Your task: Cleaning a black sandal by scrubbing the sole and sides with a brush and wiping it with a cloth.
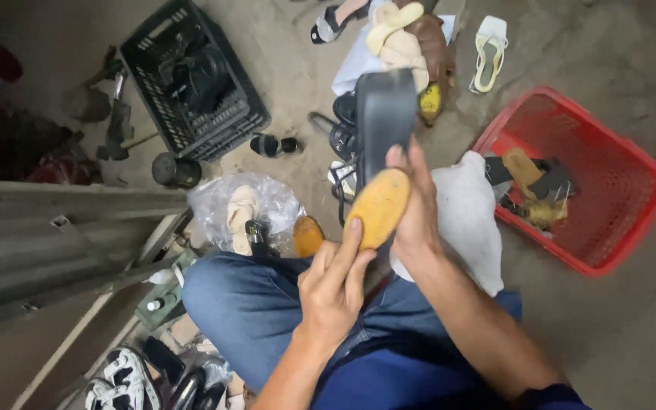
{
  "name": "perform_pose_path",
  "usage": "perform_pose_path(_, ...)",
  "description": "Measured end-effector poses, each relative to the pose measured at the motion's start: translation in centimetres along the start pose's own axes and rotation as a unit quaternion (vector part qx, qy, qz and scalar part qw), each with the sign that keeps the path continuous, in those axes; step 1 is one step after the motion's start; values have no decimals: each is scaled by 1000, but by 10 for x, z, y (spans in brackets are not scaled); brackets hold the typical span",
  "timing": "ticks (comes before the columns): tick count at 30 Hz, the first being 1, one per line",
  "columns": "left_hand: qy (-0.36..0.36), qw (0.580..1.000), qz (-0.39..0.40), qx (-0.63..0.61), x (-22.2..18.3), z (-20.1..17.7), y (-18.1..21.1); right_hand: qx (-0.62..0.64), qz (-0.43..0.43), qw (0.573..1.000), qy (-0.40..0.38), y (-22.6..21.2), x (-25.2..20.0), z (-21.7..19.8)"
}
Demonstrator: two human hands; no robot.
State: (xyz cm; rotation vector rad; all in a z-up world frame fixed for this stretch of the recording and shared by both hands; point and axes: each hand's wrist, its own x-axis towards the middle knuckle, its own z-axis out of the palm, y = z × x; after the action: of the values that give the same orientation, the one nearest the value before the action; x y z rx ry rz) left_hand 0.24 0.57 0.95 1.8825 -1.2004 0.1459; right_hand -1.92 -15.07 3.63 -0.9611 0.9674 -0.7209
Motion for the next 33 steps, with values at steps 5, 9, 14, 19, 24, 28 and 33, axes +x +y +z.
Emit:
perform_pose_path(5, -39, 996, 54, -63, -48, -20, -3, 371, 125, 911, -134, -7, 33, -33)
perform_pose_path(9, -54, 989, 63, -125, -68, -29, -12, 425, 149, 810, -376, -1, 34, -42)
perform_pose_path(14, -38, 991, 51, -115, -78, -33, -10, 446, 196, 790, -373, 20, 28, -49)
perform_pose_path(19, -33, 996, -8, -81, -36, -30, -5, 301, 132, 893, -306, 54, 9, -48)
perform_pose_path(24, -69, 991, -17, -116, -54, -29, 6, 404, 144, 867, -252, 41, 23, -57)
perform_pose_path(28, -57, 994, -45, -78, -43, -22, -14, 301, 224, 921, -103, 35, 4, -41)
perform_pose_path(33, -85, 986, -34, -137, -53, -32, 0, 409, 149, 867, -242, 42, 30, -62)
